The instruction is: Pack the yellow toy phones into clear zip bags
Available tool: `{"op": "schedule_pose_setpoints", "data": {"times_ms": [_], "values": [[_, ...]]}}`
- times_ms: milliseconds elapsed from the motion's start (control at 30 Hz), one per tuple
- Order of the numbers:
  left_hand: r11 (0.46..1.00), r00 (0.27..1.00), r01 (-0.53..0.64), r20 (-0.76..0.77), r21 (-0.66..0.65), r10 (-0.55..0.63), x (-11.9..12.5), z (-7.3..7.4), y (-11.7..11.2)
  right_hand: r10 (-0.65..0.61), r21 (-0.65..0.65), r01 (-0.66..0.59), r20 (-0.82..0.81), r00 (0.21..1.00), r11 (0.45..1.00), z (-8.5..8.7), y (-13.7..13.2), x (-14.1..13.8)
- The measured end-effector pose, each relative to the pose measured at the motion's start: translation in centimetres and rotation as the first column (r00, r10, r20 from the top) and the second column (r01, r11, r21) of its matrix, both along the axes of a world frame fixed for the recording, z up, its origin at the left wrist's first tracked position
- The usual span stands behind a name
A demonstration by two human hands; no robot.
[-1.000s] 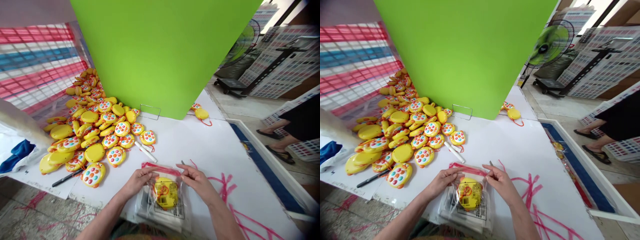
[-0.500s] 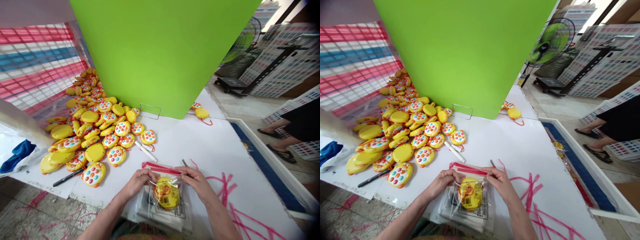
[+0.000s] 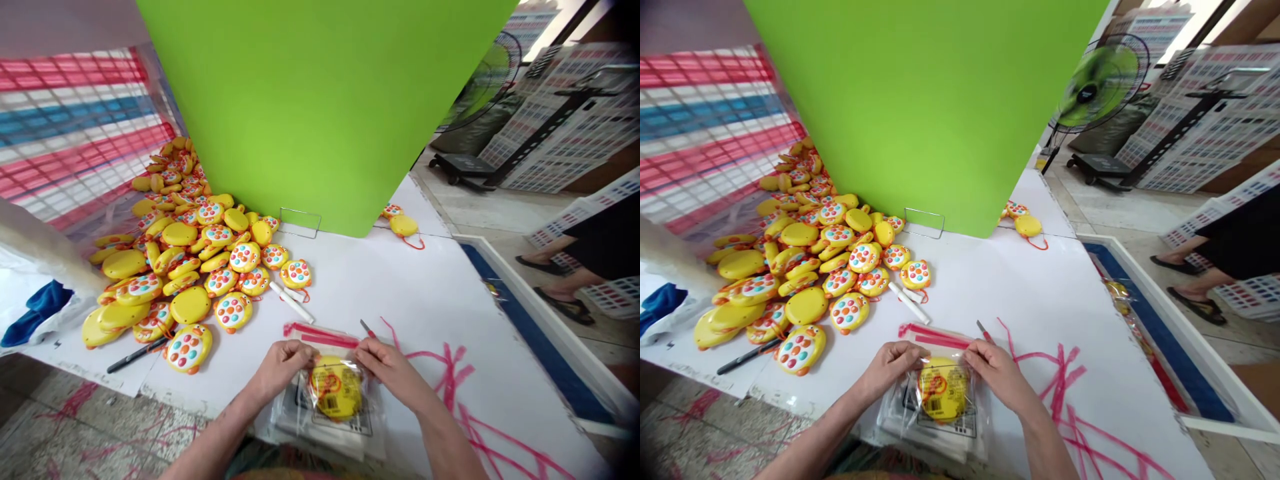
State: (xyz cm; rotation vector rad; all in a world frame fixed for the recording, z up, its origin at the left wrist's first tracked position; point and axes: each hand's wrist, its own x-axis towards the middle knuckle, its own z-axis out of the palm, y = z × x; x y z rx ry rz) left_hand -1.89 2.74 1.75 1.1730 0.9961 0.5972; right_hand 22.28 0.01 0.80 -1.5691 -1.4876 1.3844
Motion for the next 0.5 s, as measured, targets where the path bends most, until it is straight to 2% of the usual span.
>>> {"op": "schedule_pose_setpoints", "data": {"times_ms": [67, 133, 167, 200, 233, 267, 300, 333, 367, 400, 433, 467, 500], "values": [[0.984, 0.991, 0.041, -0.135, 0.174, -0.018, 0.3, 0.2, -0.6, -0.058, -0.002, 0.058, -0.01, 0.998, 0.998, 0.3, -0.2, 1.1], [0.917, 0.959, 0.148, -0.279, 0.37, -0.043, 0.7, 0.5, -1.3, -0.191, 0.013, 0.191, -0.019, 0.981, 0.982, 0.7, -0.4, 2.8], [0.863, 0.934, 0.226, -0.351, 0.452, -0.061, 0.9, 0.6, -1.7, -0.311, 0.055, 0.312, -0.027, 0.95, 0.948, 1.0, -0.3, 3.7], [0.796, 0.901, 0.317, -0.427, 0.515, -0.082, 1.1, 0.6, -2.1, -0.466, 0.13, 0.47, -0.06, 0.883, 0.873, 1.3, -0.3, 4.6], [0.725, 0.858, 0.409, -0.504, 0.554, -0.098, 1.3, 0.5, -2.4, -0.618, 0.222, 0.632, -0.136, 0.774, 0.743, 1.7, -0.2, 5.3], [0.658, 0.812, 0.49, -0.574, 0.571, -0.107, 1.4, 0.3, -2.7, -0.727, 0.305, 0.765, -0.251, 0.639, 0.567, 2.1, -0.1, 5.9], [0.607, 0.77, 0.552, -0.629, 0.572, -0.107, 1.5, 0.2, -2.8, -0.774, 0.363, 0.852, -0.381, 0.506, 0.378, 2.6, 0.1, 6.3], [0.572, 0.736, 0.594, -0.669, 0.566, -0.102, 1.5, 0.0, -2.9, -0.769, 0.397, 0.892, -0.492, 0.407, 0.218, 3.0, 0.2, 6.5], [0.554, 0.711, 0.619, -0.698, 0.557, -0.091, 1.4, -0.1, -2.8, -0.746, 0.422, 0.9, -0.564, 0.355, 0.11, 3.3, 0.3, 6.5], [0.547, 0.69, 0.634, -0.719, 0.547, -0.081, 1.2, -0.1, -2.6, -0.734, 0.446, 0.893, -0.585, 0.344, 0.062, 3.5, 0.3, 6.5], [0.547, 0.672, 0.645, -0.736, 0.533, -0.075, 0.9, -0.1, -2.3, -0.746, 0.467, 0.881, -0.561, 0.359, 0.072, 3.5, 0.2, 6.3], [0.55, 0.656, 0.654, -0.751, 0.519, -0.072, 0.4, 0.1, -2.0, -0.769, 0.47, 0.87, -0.499, 0.4, 0.147, 3.3, 0.0, 6.1], [0.553, 0.64, 0.663, -0.765, 0.504, -0.071, 0.0, 0.2, -1.7, -0.777, 0.436, 0.85, -0.407, 0.479, 0.295, 3.0, -0.3, 5.8]]}}
